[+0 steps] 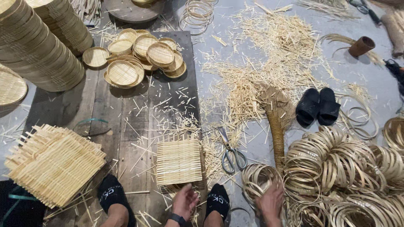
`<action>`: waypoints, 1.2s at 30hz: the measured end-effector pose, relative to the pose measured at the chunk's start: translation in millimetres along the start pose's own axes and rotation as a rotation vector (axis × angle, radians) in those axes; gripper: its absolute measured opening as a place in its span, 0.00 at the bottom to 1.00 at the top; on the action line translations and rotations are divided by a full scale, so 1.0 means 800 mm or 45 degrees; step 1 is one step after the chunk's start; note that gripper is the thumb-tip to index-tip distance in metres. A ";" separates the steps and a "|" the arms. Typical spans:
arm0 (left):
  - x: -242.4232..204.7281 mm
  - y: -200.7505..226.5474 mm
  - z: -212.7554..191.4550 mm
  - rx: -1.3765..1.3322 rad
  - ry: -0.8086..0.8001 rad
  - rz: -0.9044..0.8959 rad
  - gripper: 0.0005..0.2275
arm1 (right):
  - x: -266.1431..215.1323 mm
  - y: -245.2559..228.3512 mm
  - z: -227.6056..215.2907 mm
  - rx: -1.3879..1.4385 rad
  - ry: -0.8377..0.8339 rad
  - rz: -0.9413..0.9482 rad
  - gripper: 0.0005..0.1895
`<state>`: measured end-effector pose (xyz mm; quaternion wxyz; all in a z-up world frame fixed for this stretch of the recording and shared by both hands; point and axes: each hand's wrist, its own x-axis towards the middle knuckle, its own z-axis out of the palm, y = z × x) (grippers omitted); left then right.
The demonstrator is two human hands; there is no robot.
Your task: The person assembles and trims bamboo baskets and mats by hand using scissors to cut strips and weaving them together.
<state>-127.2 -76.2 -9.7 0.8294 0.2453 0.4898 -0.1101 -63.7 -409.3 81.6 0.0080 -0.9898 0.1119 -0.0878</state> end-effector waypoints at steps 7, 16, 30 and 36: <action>-0.024 -0.015 -0.004 0.275 -0.070 -0.064 0.07 | 0.021 0.043 0.013 0.400 -0.554 0.486 0.15; -0.063 0.005 0.089 1.214 -0.472 0.897 0.16 | 0.084 -0.002 -0.115 1.182 -0.135 0.519 0.29; -0.130 0.019 0.174 0.508 -0.876 0.461 0.14 | -0.031 -0.126 -0.124 1.374 -0.147 -0.404 0.16; -0.154 0.051 0.179 0.670 -0.444 0.496 0.09 | -0.019 -0.081 -0.102 1.683 -0.079 0.161 0.06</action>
